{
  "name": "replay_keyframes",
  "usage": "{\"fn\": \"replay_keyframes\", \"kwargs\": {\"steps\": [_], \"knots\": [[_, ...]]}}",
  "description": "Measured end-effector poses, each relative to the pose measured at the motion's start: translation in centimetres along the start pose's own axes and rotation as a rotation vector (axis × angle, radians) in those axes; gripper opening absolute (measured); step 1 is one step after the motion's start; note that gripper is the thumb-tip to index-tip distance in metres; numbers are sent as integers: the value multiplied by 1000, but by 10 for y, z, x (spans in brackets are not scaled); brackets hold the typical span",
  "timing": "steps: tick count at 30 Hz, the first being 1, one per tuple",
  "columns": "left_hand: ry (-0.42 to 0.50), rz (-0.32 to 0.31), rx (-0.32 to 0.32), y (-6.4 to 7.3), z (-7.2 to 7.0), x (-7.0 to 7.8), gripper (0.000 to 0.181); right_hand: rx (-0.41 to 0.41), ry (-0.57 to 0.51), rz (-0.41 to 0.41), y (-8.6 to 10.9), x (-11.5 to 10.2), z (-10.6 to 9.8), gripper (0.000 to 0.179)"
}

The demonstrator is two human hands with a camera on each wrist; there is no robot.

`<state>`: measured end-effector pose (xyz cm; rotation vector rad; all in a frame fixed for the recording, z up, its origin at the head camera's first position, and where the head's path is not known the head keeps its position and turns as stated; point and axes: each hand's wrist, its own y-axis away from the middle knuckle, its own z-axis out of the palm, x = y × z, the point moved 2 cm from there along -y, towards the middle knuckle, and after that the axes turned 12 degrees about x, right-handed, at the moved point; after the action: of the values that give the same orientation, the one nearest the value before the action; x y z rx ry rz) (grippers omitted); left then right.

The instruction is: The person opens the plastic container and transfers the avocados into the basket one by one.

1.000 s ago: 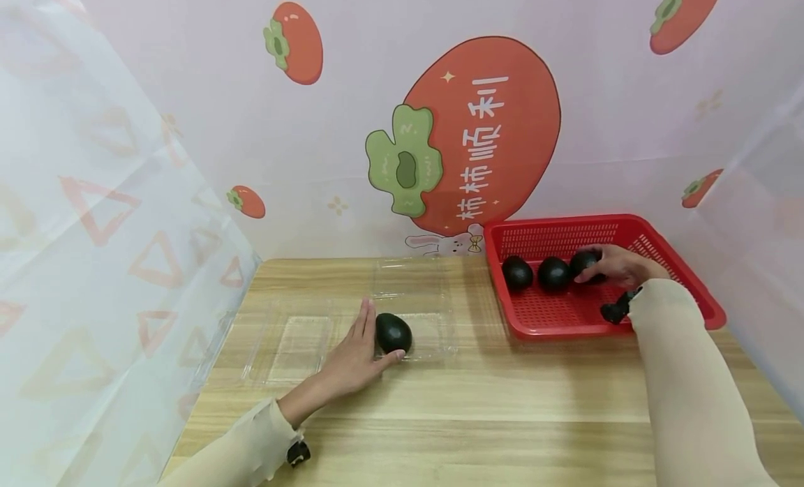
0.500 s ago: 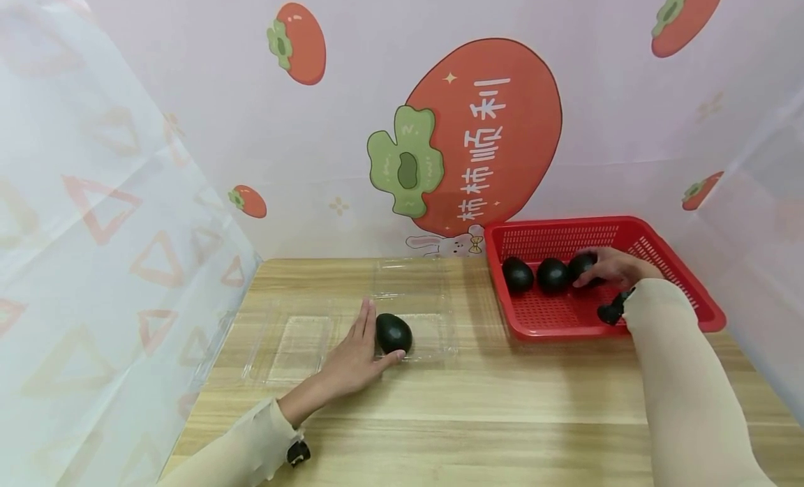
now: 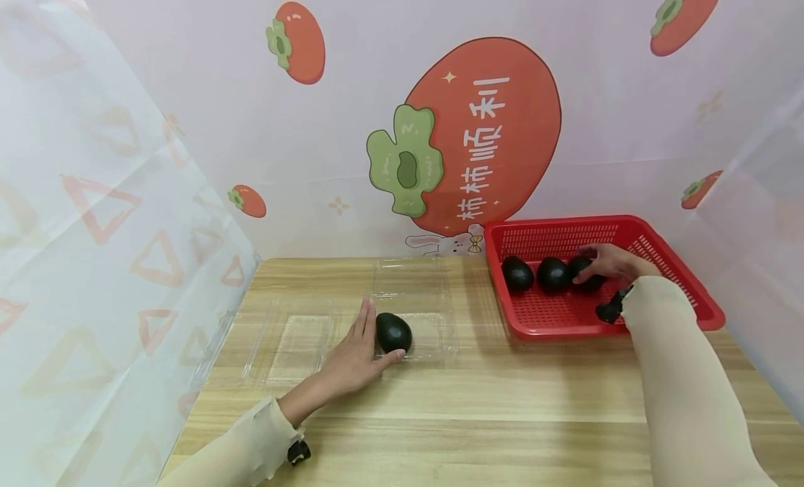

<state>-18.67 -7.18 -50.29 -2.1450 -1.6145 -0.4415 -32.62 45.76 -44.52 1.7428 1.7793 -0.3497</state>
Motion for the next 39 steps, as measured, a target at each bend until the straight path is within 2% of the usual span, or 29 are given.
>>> {"fn": "replay_keyframes", "kwargs": {"steps": [17,25,33,39], "knots": [[4,0,-2,1,1,-1,114,18,5,-35,7,-9,-11,92],[7,-5,-10,1,1,-1,115,27,-48,-23,11,-15,-16,94],[0,-12,-22,1,1,-1,115,43,10,-44,14,-22,-18,92],[16,-11,-10,1,1,-1,114,45,-19,-56,13,-31,-18,91]]}}
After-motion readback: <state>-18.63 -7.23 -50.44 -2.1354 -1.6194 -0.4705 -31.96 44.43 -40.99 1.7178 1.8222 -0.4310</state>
